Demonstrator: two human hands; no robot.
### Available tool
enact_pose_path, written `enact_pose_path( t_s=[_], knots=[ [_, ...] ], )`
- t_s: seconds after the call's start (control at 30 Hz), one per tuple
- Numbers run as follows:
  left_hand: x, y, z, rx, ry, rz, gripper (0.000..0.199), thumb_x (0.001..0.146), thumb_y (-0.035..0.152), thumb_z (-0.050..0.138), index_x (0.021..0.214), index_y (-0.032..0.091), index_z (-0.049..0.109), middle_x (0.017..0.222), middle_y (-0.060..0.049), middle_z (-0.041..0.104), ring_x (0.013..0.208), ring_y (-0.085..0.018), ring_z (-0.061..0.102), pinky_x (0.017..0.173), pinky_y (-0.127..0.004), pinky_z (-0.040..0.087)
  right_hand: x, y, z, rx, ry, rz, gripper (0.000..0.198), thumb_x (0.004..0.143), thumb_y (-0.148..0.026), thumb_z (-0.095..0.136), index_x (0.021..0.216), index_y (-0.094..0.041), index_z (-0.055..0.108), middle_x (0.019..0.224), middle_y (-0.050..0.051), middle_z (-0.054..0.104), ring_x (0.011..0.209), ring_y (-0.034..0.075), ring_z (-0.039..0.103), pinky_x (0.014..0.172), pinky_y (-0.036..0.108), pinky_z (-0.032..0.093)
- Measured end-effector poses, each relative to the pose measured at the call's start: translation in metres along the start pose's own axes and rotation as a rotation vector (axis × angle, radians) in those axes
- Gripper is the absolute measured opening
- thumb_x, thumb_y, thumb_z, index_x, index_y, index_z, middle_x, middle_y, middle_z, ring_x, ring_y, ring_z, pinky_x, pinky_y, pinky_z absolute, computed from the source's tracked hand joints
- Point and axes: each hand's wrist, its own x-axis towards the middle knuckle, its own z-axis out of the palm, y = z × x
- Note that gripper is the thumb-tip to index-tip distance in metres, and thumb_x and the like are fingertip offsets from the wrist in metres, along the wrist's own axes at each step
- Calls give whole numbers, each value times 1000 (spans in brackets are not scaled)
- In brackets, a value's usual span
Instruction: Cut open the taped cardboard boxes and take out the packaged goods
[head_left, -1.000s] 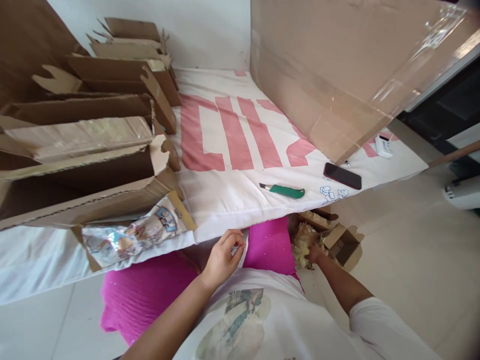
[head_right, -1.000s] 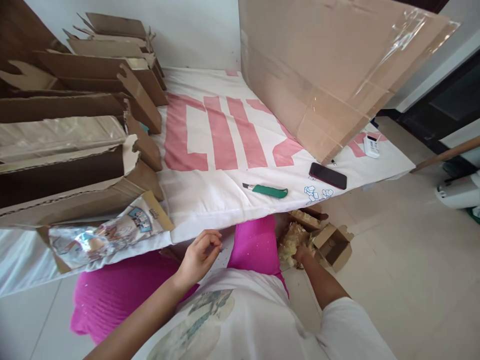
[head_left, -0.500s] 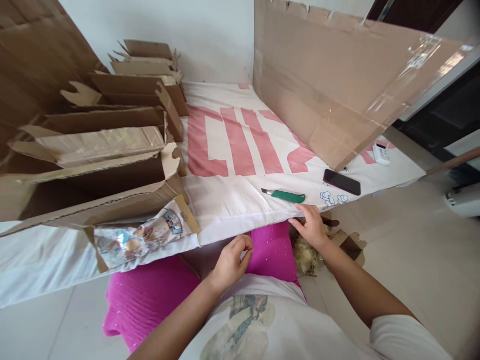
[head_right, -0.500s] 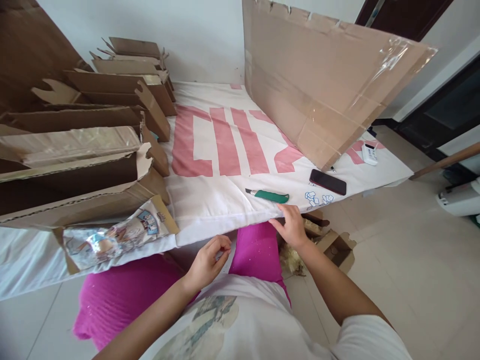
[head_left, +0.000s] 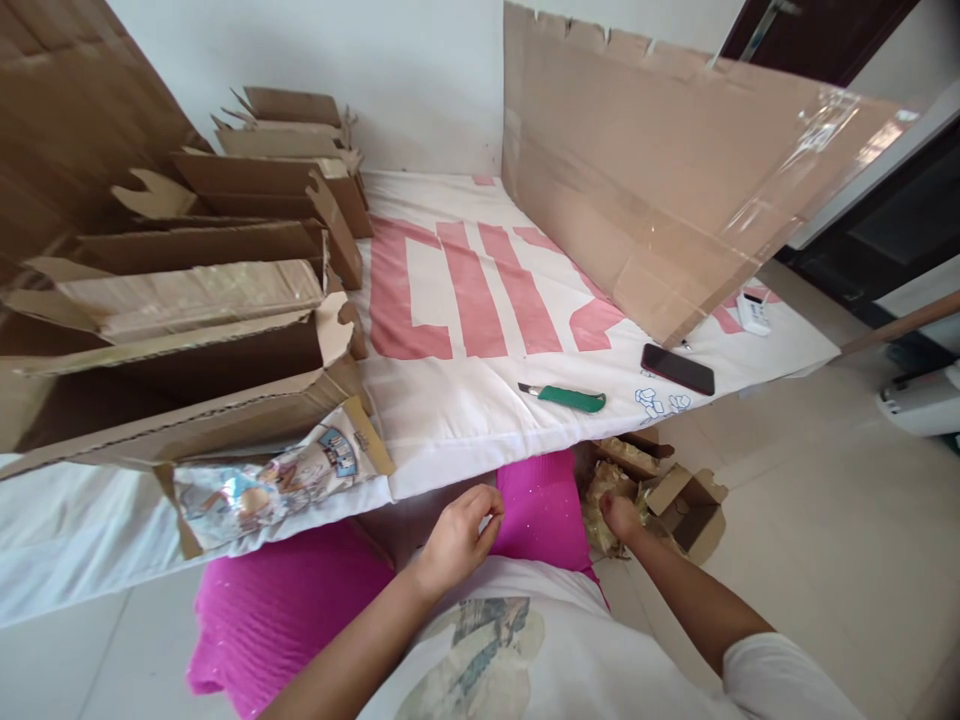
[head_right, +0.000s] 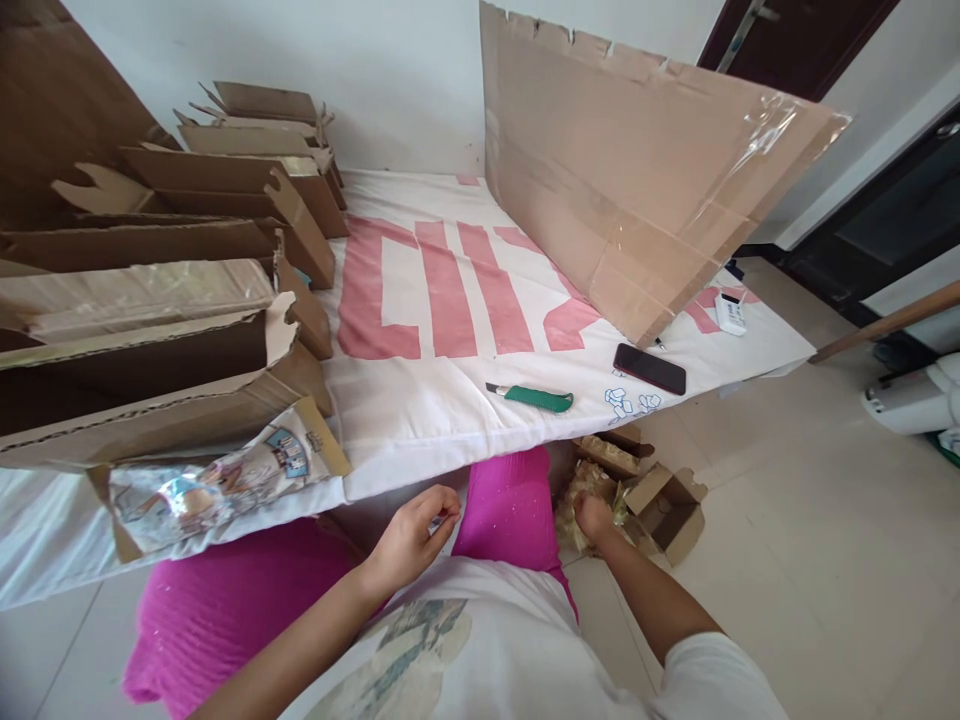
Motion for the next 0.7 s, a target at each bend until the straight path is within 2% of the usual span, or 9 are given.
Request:
enact_pose_path(
  t_s=[0.13,0.23,0.33,0.43,0.57,0.63,0.7],
  knots=[
    [-1,0,0,18,-17,-25,13,85,9,45,80,20,51,82,-3,59,76,-15,57,71,-27,49,-6,25,28,-118,-161,154,27,94,-36,57,117,-22,61,122,7,60,105,20,61,88,39,53],
    [-2,-3,2,23,-20,-51,12,84,10,45,80,20,51,81,-2,59,74,-15,57,69,-26,48,-3,34,37,-172,-203,166,31,94,-38,57,119,-21,59,128,8,58,110,22,58,94,44,50],
    [-2,-3,5,21,-35,-47,13,84,10,45,79,20,51,79,-2,58,73,-15,56,68,-26,48,5,38,42,-195,-212,131,38,93,-40,57,125,-19,57,133,10,54,120,26,53,100,50,44],
    [-1,-2,7,23,-52,-34,13,84,10,45,78,20,50,79,-2,58,73,-14,57,68,-25,48,10,39,46,-212,-209,133,49,90,-32,57,136,-17,50,137,14,52,130,30,44,105,49,37],
    [-2,-1,5,36,-57,-38,13,84,10,45,78,20,50,79,-2,58,72,-14,56,68,-25,47,10,41,50,-211,-178,171,64,86,-28,59,145,-13,40,144,20,44,135,37,38,105,48,35],
    [-3,-1,3,38,-50,-39,13,84,10,45,79,20,50,79,-2,58,72,-14,56,68,-26,48,10,42,50,-193,-156,171,63,84,-28,62,142,-14,44,148,20,40,136,37,36,106,47,35],
    [-3,-2,2,34,-36,-37,13,85,10,45,79,20,51,79,-2,59,72,-14,56,68,-26,48,11,43,48,-160,-136,157,53,87,-31,62,136,-18,50,146,16,44,135,34,39,106,45,37]
  ],
)
